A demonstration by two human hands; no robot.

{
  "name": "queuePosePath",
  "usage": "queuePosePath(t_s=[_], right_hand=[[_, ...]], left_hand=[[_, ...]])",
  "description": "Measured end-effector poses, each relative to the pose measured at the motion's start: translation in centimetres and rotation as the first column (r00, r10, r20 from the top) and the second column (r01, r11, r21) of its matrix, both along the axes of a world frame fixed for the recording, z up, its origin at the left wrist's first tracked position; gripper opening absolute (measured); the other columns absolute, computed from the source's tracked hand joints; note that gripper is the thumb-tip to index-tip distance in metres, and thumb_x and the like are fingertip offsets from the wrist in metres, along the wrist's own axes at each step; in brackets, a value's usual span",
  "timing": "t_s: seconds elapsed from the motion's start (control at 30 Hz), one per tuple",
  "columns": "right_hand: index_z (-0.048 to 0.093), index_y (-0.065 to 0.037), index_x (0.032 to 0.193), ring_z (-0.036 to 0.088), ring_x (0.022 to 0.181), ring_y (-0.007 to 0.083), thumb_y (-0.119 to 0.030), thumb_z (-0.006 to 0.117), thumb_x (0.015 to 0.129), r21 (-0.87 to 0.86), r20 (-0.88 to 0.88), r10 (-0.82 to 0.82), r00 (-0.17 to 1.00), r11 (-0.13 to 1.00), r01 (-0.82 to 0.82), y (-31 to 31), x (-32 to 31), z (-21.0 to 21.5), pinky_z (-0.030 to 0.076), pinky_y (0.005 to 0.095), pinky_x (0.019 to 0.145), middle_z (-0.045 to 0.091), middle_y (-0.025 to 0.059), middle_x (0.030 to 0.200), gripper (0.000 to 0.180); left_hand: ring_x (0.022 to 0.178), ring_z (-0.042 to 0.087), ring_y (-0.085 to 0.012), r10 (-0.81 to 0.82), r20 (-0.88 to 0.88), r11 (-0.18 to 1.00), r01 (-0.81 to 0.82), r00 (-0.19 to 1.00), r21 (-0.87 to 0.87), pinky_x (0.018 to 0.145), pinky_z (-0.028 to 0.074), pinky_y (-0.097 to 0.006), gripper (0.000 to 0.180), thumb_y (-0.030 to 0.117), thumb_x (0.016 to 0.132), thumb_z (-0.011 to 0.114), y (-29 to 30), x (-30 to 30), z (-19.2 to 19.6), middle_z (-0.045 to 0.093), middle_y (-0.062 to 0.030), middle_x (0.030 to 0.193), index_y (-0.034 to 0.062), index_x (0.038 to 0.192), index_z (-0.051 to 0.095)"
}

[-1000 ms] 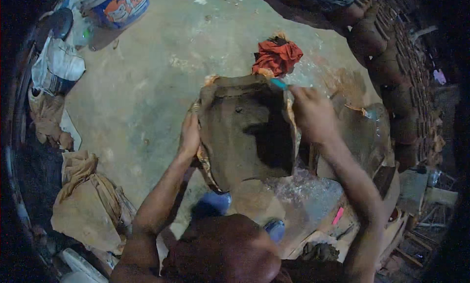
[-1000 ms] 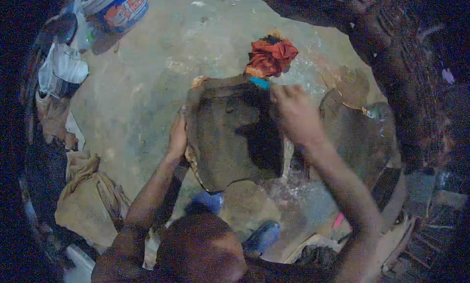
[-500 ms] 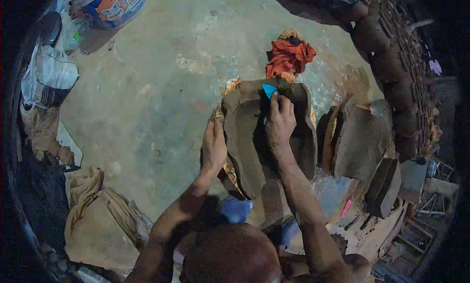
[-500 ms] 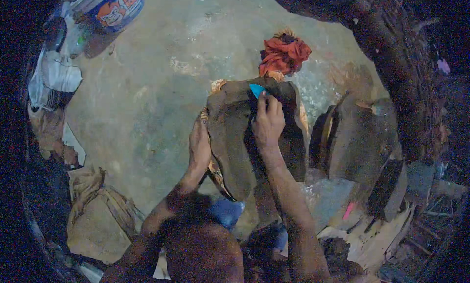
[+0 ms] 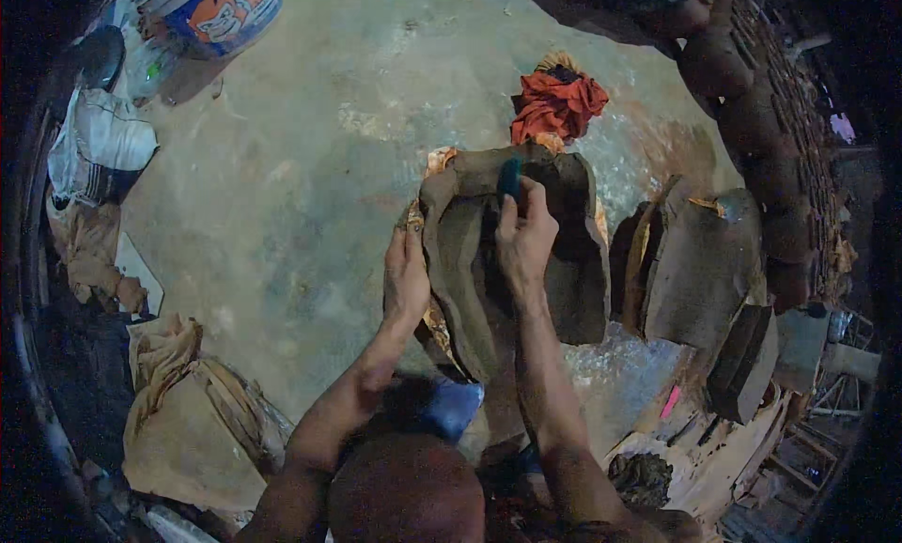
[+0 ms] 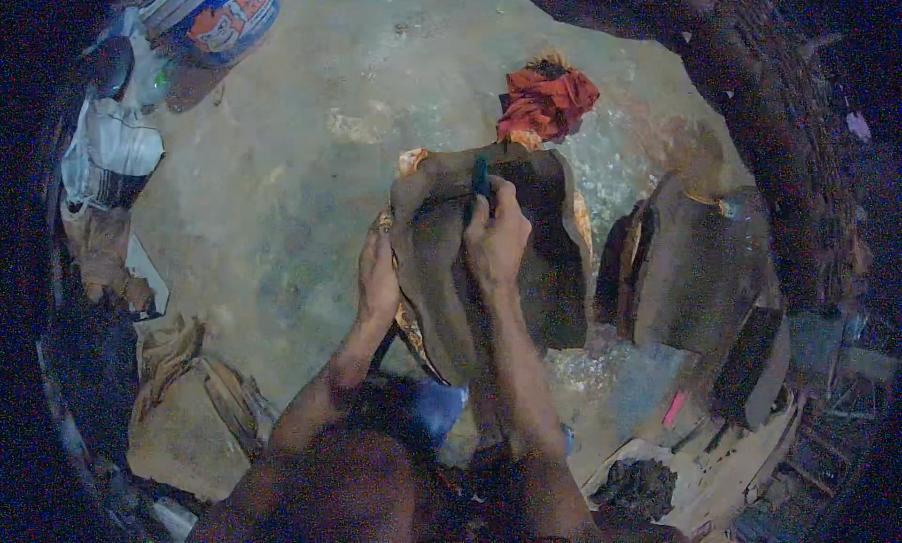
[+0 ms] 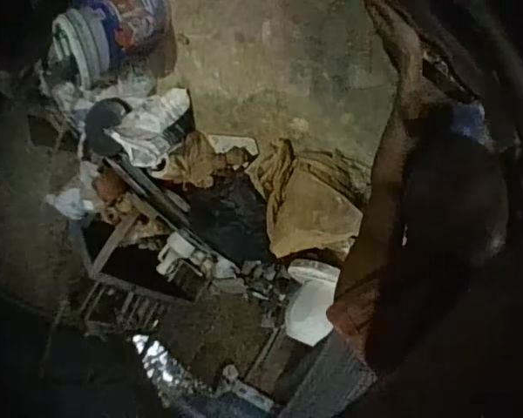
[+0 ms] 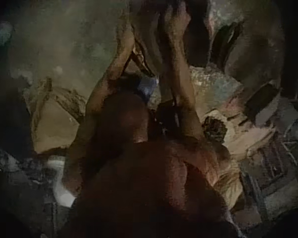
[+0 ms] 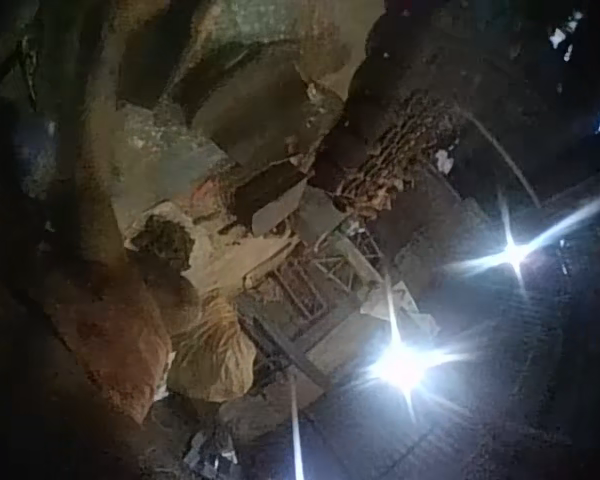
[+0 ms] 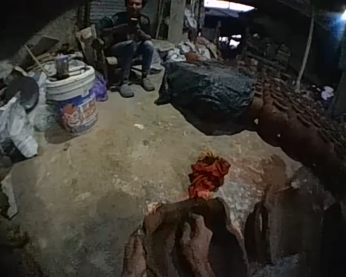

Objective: The person cleans the interior of two ceramic molds using a cloth, then cuts and shapes a large slab of clay before pressing it into one of the molds by hand and smoothing it with a small tool.

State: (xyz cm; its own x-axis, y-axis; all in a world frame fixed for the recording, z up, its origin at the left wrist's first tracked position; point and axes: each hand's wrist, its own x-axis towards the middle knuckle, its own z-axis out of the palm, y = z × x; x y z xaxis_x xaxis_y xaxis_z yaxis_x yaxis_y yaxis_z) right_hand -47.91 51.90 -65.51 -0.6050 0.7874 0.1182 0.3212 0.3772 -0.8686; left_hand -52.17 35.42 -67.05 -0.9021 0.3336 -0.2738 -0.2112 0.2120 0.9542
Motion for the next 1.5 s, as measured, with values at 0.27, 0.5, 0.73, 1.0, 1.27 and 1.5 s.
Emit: queuePosePath(t_s=[0.27, 0.5, 0.73, 1.0, 1.27, 1.5], right_hand=[[0.074, -0.009, 0.113, 0.068, 0.097, 0.0313, 0.01, 0.061, 0.073, 0.203, -0.155, 0.176, 0.972, 0.969, -0.143, -3.1, -0.1, -4.6, 0.055, 0.0401, 0.087, 0.071, 0.0126, 0.1, 0.046], [0.073, -0.003, 0.107, 0.068, 0.083, 0.0342, 0.009, 0.06, 0.066, 0.162, -0.042, 0.486, 0.873, 0.866, -0.474, -4.3, 5.7, -5.4, 0.055, 0.0376, 0.074, 0.068, 0.0165, 0.092, 0.044], [0.075, -0.005, 0.107, 0.065, 0.081, 0.0361, 0.008, 0.06, 0.066, -0.028, 0.201, 0.736, 0.646, 0.664, -0.747, -1.3, 18.3, -1.1, 0.053, 0.0408, 0.072, 0.065, 0.017, 0.086, 0.045], [0.067, -0.007, 0.116, 0.063, 0.106, 0.0347, 0.004, 0.069, 0.066, 0.503, 0.129, 0.212, 0.969, 0.828, -0.249, 3.0, 4.9, -1.6, 0.054, 0.0431, 0.089, 0.066, 0.0128, 0.116, 0.052], [0.072, -0.007, 0.106, 0.062, 0.091, 0.0358, 0.001, 0.069, 0.064, 0.426, 0.344, 0.425, 0.837, 0.724, -0.543, 0.1, 6.4, -5.7, 0.053, 0.0458, 0.079, 0.065, 0.0122, 0.094, 0.043], [0.074, -0.008, 0.099, 0.062, 0.086, 0.0375, -0.007, 0.071, 0.067, 0.147, 0.526, 0.586, 0.617, 0.652, -0.744, -2.3, 18.0, 0.3, 0.052, 0.0467, 0.072, 0.063, 0.0132, 0.086, 0.032]], left_hand=[[0.126, 0.052, -0.0208, 0.022, 0.052, 0.999, -0.024, 0.998, 0.035, 0.109, 0.04, -0.036, 0.047, 0.03, 0.112, 0.034, 0.2, 0.2, 0.3, 0.057, -0.013, 0.138, -0.0017, 0.143, 0.048], [0.127, 0.052, -0.0234, -0.014, 0.352, 0.957, -0.09, 0.936, 0.277, 0.107, 0.042, -0.037, 0.055, 0.043, 0.109, 0.04, -0.3, -0.3, -1.3, 0.056, -0.0115, 0.139, 0.0019, 0.145, 0.049], [0.137, 0.045, -0.0257, 0.103, 0.309, 0.978, -0.154, 0.945, 0.144, 0.114, 0.037, -0.038, 0.06, 0.042, 0.11, 0.037, 1.3, 0.3, 1.0, 0.049, -0.0152, 0.148, -0.0014, 0.152, 0.037], [0.145, 0.037, -0.0276, -0.006, 0.194, 0.977, -0.036, 0.981, 0.209, 0.119, 0.028, -0.039, 0.062, 0.043, 0.11, 0.036, 1.5, -0.5, -0.8, 0.044, -0.0172, 0.152, -0.0014, 0.154, 0.035], [0.137, 0.045, -0.03, 0.043, 0.151, 0.997, -0.053, 0.988, 0.059, 0.115, 0.032, -0.038, 0.056, 0.038, 0.11, 0.036, 0.6, 0.1, 0.9, 0.048, -0.0174, 0.15, -0.0017, 0.149, 0.043], [0.118, 0.056, -0.0244, 0.118, 0.146, 0.979, -0.14, 0.982, 0.147, 0.103, 0.042, -0.038, 0.046, 0.034, 0.111, 0.038, 0.3, -0.3, -1.4, 0.061, -0.0141, 0.129, -0.0015, 0.135, 0.054]])
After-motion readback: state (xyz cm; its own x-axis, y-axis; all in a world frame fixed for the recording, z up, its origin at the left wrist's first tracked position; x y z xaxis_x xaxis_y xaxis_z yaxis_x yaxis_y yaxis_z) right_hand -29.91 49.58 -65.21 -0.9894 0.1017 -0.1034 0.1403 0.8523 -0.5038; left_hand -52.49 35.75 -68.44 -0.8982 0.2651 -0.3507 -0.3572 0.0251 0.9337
